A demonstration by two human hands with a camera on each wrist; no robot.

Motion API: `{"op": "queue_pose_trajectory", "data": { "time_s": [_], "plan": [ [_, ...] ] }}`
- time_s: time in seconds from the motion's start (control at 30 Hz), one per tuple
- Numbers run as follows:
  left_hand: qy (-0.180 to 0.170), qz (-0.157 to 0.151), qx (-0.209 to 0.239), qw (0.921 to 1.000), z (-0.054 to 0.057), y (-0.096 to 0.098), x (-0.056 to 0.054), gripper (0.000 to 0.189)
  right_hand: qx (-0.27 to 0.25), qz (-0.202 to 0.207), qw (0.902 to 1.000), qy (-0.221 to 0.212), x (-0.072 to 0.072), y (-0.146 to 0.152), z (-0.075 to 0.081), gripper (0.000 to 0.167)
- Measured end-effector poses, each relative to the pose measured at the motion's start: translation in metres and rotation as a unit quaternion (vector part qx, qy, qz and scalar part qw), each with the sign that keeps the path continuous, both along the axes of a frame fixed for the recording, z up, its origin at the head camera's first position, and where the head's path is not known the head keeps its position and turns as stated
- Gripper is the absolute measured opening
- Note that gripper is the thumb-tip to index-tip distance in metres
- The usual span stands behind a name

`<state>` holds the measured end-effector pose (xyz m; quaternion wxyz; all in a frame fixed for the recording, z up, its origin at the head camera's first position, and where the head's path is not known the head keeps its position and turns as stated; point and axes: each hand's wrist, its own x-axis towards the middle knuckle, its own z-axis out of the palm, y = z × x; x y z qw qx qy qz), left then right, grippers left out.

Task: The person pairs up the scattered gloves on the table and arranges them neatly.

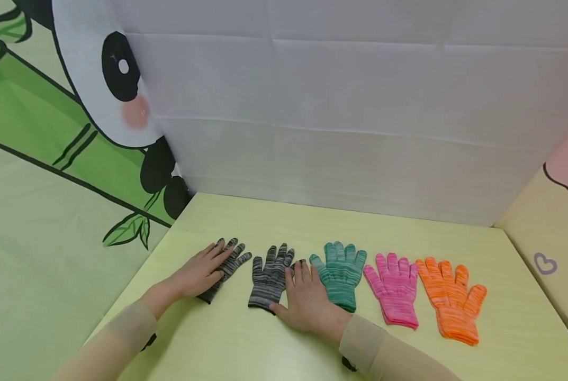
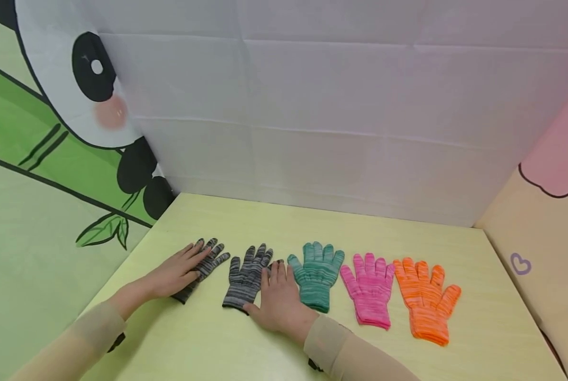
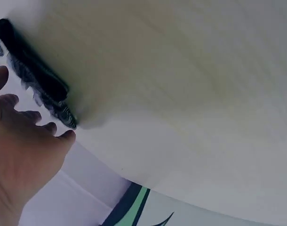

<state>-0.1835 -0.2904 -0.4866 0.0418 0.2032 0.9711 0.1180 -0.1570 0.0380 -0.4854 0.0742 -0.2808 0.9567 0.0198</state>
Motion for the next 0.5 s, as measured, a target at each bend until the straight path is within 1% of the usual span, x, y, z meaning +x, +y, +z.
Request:
{"op": "queue_pose_trajectory", "data": {
  "time_s": [0.07,0.13,0.23,0.3,0.37,0.5],
  "plan": [
    [0.009,0.022,0.012,0.9997,0.005,-0.005,0.004,0.063,0.001,0.001,1.0000,-0.001,0.000,0.000,-0.001,0.096],
    [0.012,0.049,0.012,0.9987,0.013,-0.010,0.008,0.065,0.002,0.002,1.0000,-0.002,0.001,0.000,-0.001,0.096],
    [0.014,0.094,0.013,0.9954,0.022,-0.019,0.011,0.066,0.003,0.004,1.0000,-0.004,0.000,0.000,-0.002,0.096],
    [0.008,0.124,0.015,0.9922,0.026,-0.024,0.014,0.062,0.001,0.005,1.0000,-0.002,-0.001,0.000,-0.003,0.096],
    [-0.001,0.145,0.016,0.9893,0.028,-0.027,0.015,0.055,-0.002,0.006,1.0000,0.000,-0.001,0.000,-0.004,0.096],
    [-0.019,0.169,0.028,0.9850,0.031,-0.028,0.016,0.044,-0.001,0.006,1.0000,-0.005,-0.003,0.001,-0.003,0.097]
  ]
}}
